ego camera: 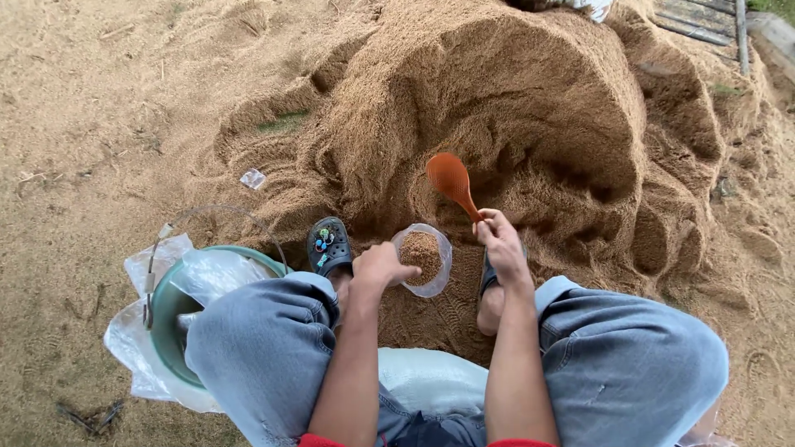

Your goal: Scooping grain from a large pile into small plastic bags using a spoon

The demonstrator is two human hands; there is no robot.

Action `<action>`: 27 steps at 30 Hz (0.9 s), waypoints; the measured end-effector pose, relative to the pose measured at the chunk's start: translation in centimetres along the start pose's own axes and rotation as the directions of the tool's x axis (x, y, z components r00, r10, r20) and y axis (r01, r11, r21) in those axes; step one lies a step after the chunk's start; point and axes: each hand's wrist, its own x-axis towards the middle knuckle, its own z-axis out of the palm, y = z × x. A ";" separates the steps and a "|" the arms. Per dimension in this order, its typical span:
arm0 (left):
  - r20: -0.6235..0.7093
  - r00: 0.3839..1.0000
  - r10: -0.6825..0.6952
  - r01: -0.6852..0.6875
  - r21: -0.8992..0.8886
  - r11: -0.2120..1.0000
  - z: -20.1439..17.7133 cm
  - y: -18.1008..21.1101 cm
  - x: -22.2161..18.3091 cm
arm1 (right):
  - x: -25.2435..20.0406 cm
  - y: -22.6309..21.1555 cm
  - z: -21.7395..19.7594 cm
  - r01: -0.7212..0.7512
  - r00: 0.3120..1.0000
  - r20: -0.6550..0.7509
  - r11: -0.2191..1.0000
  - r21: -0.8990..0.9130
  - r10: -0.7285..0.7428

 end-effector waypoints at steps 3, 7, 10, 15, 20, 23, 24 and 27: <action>0.016 1.000 0.000 -0.001 0.089 0.996 2.8 -2.0 4.8 | -0.7 -0.3 1.9 -0.077 0.995 0.059 0.988 -0.133 0.085; -0.035 0.999 0.003 0.001 0.122 0.993 4.8 -3.7 7.0 | 0.9 2.9 3.8 -0.138 0.983 0.071 0.930 -0.341 0.172; -0.094 0.996 -0.006 0.020 0.140 0.990 3.7 -3.0 5.9 | 1.3 4.8 4.1 -0.175 0.980 -0.023 0.806 -0.565 0.197; -0.677 0.735 0.026 -0.205 -0.186 0.961 0.6 -1.7 4.3 | 0.8 2.5 5.1 -0.067 0.986 -0.145 0.993 0.093 0.080; -0.420 0.900 -0.118 0.006 -0.258 0.966 0.8 -0.5 1.4 | 1.6 4.1 5.7 -0.268 0.916 -0.342 0.954 -0.135 0.209; -0.284 0.950 -0.127 0.087 -0.151 0.985 2.8 -1.6 3.8 | 2.3 5.9 5.8 -0.316 0.900 -0.370 0.929 -0.193 0.229; -0.282 0.953 -0.114 0.085 -0.116 0.990 3.3 -1.9 4.5 | 2.3 6.3 5.9 -0.307 0.902 -0.372 0.931 -0.199 0.218; -0.391 0.907 -0.158 0.074 -0.220 0.973 1.5 -1.8 4.7 | 1.4 1.9 6.4 -0.232 0.935 -0.318 0.948 -0.217 0.156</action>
